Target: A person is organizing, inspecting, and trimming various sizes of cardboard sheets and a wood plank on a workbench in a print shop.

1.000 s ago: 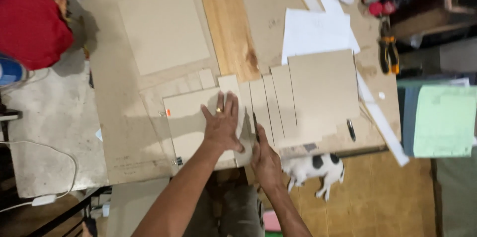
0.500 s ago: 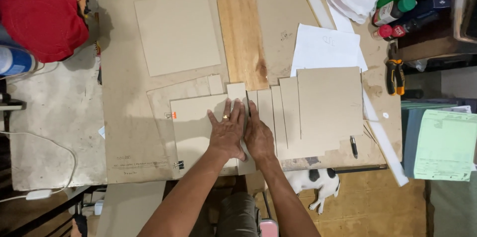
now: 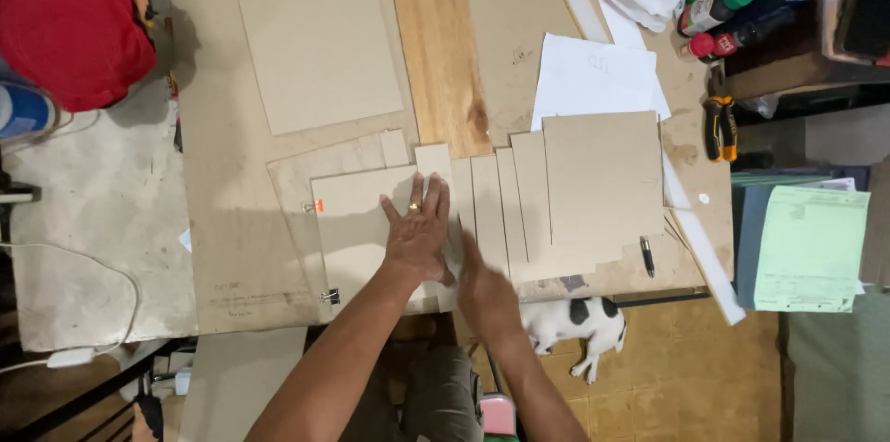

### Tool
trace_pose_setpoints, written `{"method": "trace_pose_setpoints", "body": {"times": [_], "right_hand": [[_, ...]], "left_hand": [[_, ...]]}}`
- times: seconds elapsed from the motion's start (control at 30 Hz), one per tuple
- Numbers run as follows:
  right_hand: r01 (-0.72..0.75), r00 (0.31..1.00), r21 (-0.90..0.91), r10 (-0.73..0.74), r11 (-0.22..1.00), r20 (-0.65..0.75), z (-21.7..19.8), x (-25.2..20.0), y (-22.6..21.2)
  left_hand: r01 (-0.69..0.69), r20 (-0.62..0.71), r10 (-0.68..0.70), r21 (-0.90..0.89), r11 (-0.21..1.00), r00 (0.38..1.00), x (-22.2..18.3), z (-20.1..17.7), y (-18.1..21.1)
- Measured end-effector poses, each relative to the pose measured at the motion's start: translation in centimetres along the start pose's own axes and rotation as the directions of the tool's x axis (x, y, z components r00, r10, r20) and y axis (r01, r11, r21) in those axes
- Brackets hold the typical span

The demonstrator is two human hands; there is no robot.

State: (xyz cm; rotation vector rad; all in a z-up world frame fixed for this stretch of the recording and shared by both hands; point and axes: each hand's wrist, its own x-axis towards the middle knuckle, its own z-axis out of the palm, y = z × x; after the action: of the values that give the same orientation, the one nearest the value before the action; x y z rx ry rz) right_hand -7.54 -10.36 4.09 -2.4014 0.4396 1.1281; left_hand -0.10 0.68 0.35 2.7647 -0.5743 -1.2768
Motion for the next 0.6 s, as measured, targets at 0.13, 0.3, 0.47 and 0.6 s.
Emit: {"method": "trace_pose_setpoints", "body": {"times": [0.13,0.3,0.47,0.6], "right_hand": [[0.000,0.999,-0.035,-0.001,0.999,-0.034,5.6,-2.7,5.5],[0.160,0.944,-0.469,-0.274,0.869,-0.185,15.1,-2.8,13.9],[-0.064,0.998,0.100,0.064,0.993,0.000,6.6,-6.1,8.4],[0.425,0.767,0.079,-0.312,0.902,-0.560,6.6,-2.0,8.3]], "left_hand": [[-0.027,0.067,0.026,0.015,1.000,0.997,-0.3,-0.4,-0.1],[-0.024,0.043,0.024,0.007,1.000,0.999,0.1,0.1,0.0],[-0.014,0.043,0.013,0.010,1.000,0.999,0.1,0.0,0.1],[-0.008,-0.017,0.009,0.039,0.999,1.000,-0.2,0.0,0.1]]}}
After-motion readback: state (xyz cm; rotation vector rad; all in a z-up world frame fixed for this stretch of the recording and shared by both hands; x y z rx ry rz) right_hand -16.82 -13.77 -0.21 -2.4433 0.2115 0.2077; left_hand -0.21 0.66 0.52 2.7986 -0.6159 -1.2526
